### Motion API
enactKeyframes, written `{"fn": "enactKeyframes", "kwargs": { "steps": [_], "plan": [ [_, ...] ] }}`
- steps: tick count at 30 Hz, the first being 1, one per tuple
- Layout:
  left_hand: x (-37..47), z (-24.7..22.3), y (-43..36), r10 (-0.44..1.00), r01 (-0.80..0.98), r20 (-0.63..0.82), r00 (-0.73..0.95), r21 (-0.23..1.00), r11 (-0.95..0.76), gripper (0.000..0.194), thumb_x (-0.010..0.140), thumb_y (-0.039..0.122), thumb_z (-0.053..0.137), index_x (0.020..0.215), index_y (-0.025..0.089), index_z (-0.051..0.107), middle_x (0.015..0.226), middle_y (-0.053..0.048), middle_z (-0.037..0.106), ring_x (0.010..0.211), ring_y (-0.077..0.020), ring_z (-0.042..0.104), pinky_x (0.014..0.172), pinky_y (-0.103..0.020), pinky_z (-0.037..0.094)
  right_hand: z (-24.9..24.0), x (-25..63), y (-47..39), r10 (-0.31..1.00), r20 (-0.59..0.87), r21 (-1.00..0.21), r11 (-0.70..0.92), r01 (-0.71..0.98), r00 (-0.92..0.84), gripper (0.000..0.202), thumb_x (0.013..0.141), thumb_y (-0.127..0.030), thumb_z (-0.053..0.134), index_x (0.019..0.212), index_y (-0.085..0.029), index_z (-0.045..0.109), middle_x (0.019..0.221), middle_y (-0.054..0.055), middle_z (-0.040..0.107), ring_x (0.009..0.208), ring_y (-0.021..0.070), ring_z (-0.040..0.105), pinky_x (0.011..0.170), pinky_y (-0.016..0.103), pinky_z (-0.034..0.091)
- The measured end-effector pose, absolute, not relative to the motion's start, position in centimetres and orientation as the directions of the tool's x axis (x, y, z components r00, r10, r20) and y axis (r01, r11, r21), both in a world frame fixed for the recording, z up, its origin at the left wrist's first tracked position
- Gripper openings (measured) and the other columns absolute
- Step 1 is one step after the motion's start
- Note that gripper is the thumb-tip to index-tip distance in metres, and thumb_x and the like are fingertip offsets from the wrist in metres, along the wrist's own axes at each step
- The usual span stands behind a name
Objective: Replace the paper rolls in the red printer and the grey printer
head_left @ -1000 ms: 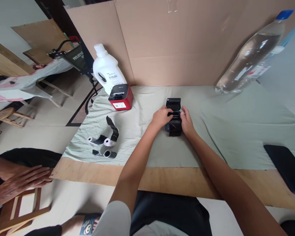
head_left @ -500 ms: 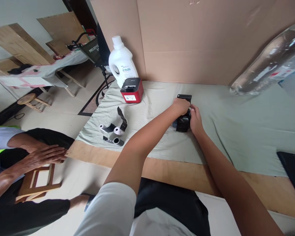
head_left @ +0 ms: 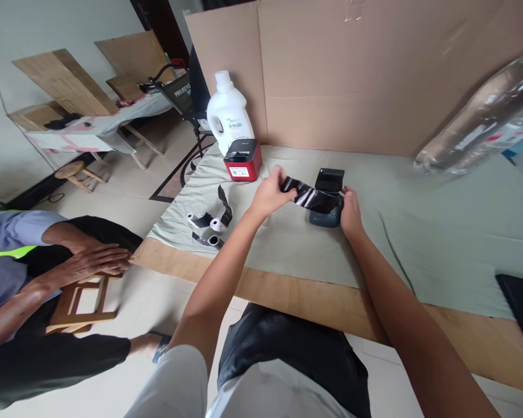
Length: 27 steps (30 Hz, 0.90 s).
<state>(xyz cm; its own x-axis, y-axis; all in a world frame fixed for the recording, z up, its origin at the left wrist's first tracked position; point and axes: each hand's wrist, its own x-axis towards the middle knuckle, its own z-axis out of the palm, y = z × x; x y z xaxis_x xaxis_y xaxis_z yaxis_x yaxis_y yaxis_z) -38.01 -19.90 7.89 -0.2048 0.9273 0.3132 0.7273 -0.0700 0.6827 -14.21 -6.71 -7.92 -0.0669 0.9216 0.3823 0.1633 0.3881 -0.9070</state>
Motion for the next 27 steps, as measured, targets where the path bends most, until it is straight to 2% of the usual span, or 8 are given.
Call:
{"fn": "enactKeyframes", "kwargs": {
  "steps": [3, 7, 12, 16, 18, 21, 24, 27],
  "plan": [
    [-40.8, 6.7, -23.9, 0.879, 0.713, 0.293, -0.375, 0.698, 0.072, 0.043, 0.088, 0.027, 0.074, 0.129, 0.024, 0.060, 0.085, 0.001, 0.071, 0.081, -0.0200, 0.069, 0.080, -0.031, 0.051, -7.9, -14.3, -6.6, 0.948, 0.320, -0.936, 0.316, 0.153, -0.001, 0.074, 0.102, -0.082, 0.033, 0.140, -0.027, 0.064, 0.147, 0.012, 0.066, 0.140, 0.0309, 0.061, 0.126, 0.061, 0.039],
    [-44.6, 6.0, -26.7, 0.814, 0.777, 0.290, -0.503, 0.565, 0.278, 0.025, 0.088, 0.030, 0.075, 0.110, 0.021, 0.068, 0.105, -0.007, 0.078, 0.096, -0.0243, 0.072, 0.088, -0.033, 0.052, -7.3, -14.3, -7.0, 0.938, 0.345, -0.924, 0.343, 0.171, -0.017, 0.070, 0.102, -0.081, 0.036, 0.134, -0.027, 0.067, 0.144, 0.012, 0.068, 0.139, 0.0317, 0.062, 0.126, 0.059, 0.040],
    [-47.5, 6.5, -26.3, 0.870, 0.863, 0.157, -0.467, 0.296, 0.410, 0.021, 0.088, 0.038, 0.076, 0.101, 0.022, 0.072, 0.108, -0.011, 0.079, 0.102, -0.0296, 0.071, 0.087, -0.036, 0.049, -6.4, -14.4, -7.6, 0.935, 0.353, -0.915, 0.350, 0.200, -0.021, 0.070, 0.101, -0.081, 0.039, 0.128, -0.024, 0.070, 0.139, 0.014, 0.070, 0.137, 0.0335, 0.062, 0.123, 0.058, 0.043],
    [-47.3, 6.0, -25.1, 0.924, 0.926, 0.065, -0.377, -0.002, 0.378, 0.022, 0.090, 0.042, 0.076, 0.102, 0.024, 0.075, 0.110, -0.014, 0.079, 0.119, -0.0363, 0.064, 0.103, -0.044, 0.042, -6.1, -14.5, -7.8, 0.938, 0.346, -0.921, 0.342, 0.188, -0.013, 0.069, 0.099, -0.083, 0.042, 0.124, -0.026, 0.071, 0.137, 0.012, 0.072, 0.135, 0.0333, 0.062, 0.124, 0.059, 0.042],
    [-46.7, 5.1, -24.6, 0.943, 0.940, 0.051, -0.330, -0.075, 0.333, 0.024, 0.091, 0.043, 0.075, 0.105, 0.024, 0.075, 0.118, -0.015, 0.077, 0.130, -0.0384, 0.056, 0.110, -0.047, 0.037, -6.1, -14.4, -7.8, 0.936, 0.351, -0.920, 0.346, 0.183, -0.008, 0.069, 0.099, -0.083, 0.042, 0.122, -0.026, 0.071, 0.135, 0.012, 0.073, 0.134, 0.0335, 0.063, 0.123, 0.059, 0.042],
    [-46.1, 3.9, -24.1, 0.938, 0.934, 0.049, -0.342, -0.090, 0.345, 0.040, 0.092, 0.052, 0.074, 0.117, 0.020, 0.073, 0.135, -0.021, 0.069, 0.137, -0.0424, 0.049, 0.113, -0.050, 0.034, -6.2, -14.3, -7.6, 0.930, 0.367, -0.914, 0.362, 0.185, -0.008, 0.068, 0.099, -0.083, 0.039, 0.119, -0.028, 0.072, 0.131, 0.011, 0.074, 0.134, 0.0348, 0.063, 0.122, 0.061, 0.044],
    [-46.2, 4.3, -24.6, 0.908, 0.912, 0.134, -0.396, -0.061, 0.407, 0.060, 0.094, 0.064, 0.066, 0.128, 0.015, 0.067, 0.146, -0.026, 0.060, 0.139, -0.0456, 0.047, 0.114, -0.052, 0.035, -6.5, -14.1, -7.4, 0.933, 0.360, -0.915, 0.358, 0.183, -0.027, 0.066, 0.100, -0.083, 0.038, 0.118, -0.030, 0.073, 0.130, 0.011, 0.074, 0.133, 0.0358, 0.064, 0.121, 0.064, 0.044],
    [-47.1, 6.4, -26.5, 0.851, 0.884, 0.258, -0.457, 0.030, 0.466, 0.053, 0.102, 0.061, 0.053, 0.129, 0.017, 0.066, 0.141, -0.023, 0.064, 0.135, -0.0426, 0.053, 0.113, -0.052, 0.038, -7.0, -14.1, -7.0, 0.936, 0.351, -0.918, 0.350, 0.185, -0.027, 0.063, 0.103, -0.077, 0.036, 0.119, -0.029, 0.073, 0.128, 0.011, 0.074, 0.132, 0.0341, 0.066, 0.122, 0.062, 0.044]
  ]
}}
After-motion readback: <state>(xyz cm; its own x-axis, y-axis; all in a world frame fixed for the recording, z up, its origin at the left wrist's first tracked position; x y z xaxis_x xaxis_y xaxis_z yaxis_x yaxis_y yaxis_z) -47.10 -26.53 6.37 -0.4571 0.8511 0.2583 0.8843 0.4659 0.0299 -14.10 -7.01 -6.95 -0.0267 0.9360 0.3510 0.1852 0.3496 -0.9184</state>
